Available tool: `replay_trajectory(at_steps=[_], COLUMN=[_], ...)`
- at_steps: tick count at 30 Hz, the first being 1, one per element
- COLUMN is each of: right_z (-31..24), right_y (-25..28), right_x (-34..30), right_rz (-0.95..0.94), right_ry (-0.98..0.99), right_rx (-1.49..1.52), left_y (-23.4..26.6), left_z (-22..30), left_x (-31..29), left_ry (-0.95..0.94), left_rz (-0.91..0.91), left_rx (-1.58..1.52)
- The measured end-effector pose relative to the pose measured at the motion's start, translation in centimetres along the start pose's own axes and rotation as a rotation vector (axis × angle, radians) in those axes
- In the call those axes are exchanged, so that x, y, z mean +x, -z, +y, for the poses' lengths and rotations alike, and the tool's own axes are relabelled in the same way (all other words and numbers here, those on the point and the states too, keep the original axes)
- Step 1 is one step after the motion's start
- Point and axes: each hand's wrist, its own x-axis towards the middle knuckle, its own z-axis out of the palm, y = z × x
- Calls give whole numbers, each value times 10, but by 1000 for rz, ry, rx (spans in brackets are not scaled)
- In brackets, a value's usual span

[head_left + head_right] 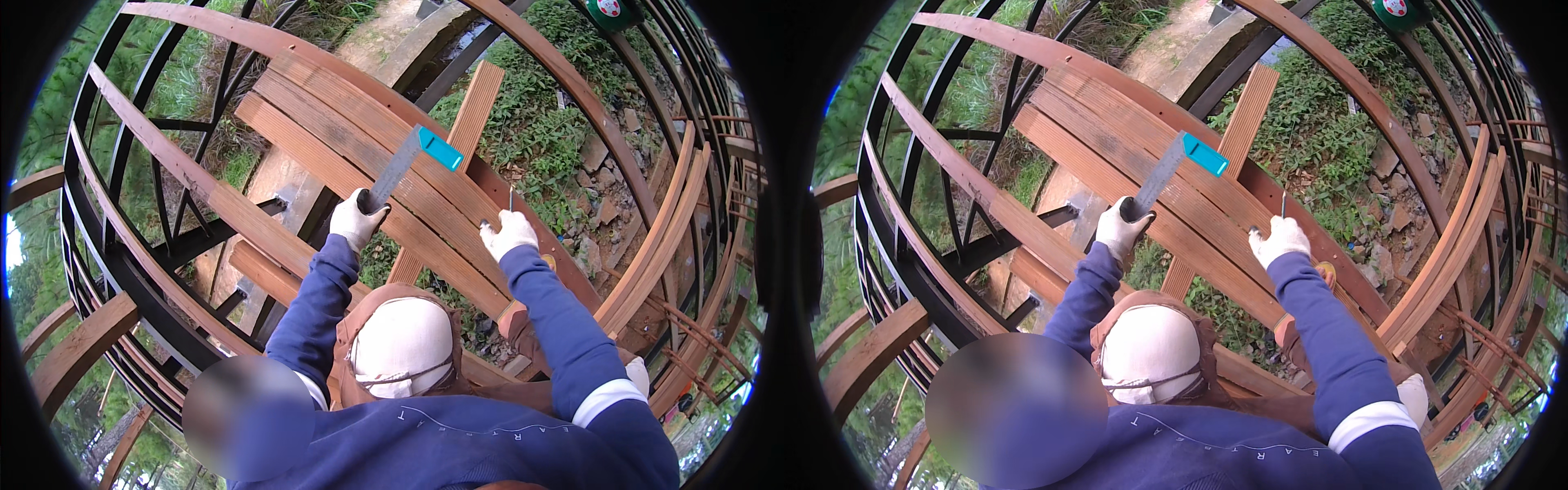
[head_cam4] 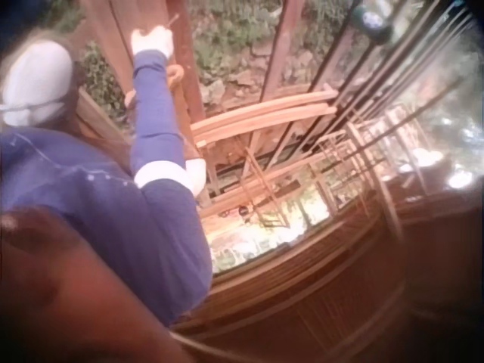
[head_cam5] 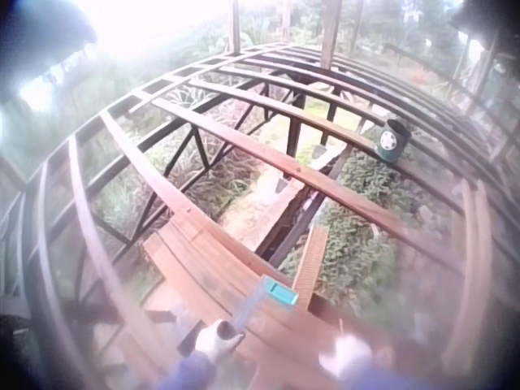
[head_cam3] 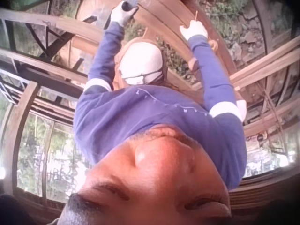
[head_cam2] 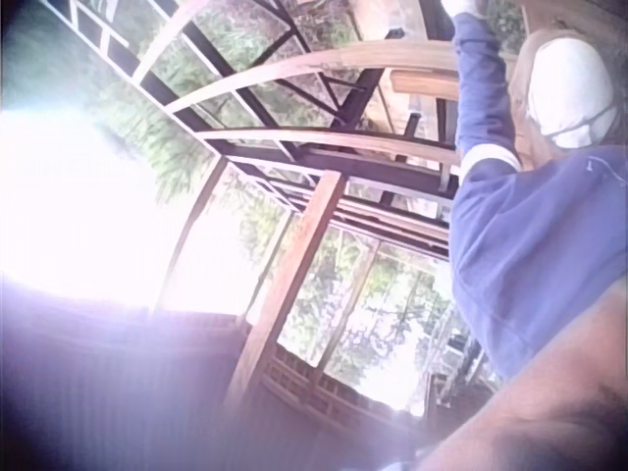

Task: The person measures and marks a wooden board while standing on a skeletal structure. They extend a measuring tape along the length of a board, use a square to ensure a straight line, and mark the board with a pencil.

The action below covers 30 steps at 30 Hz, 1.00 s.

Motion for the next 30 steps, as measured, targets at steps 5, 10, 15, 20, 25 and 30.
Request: replay_trajectory(at_steps=[5, 10, 15, 20, 25, 30], right_z=[9, -35, -30, -45, -37, -21], right_y=[-7, 17, 4, 18, -11, -26], right_x=[85, 82, 107, 94, 116, 139], right_rz=[130, 17, 9, -46, 228, 62], right_ry=[376, 542, 391, 567, 409, 278], right_rx=[736, 322, 591, 413, 536, 920], left_y=[-22, -49, -50, -60, -37, -27], left_z=[13, 16, 17, -8, 16, -30], left_x=[-23, -32, -33, -36, -31, -44], left_ry=[-50, -42, 8, 52, 91, 261], left_rz=[-201, -257, -198, -144, -105, 35], left_rx=[83, 109, -85, -321, -124, 25])
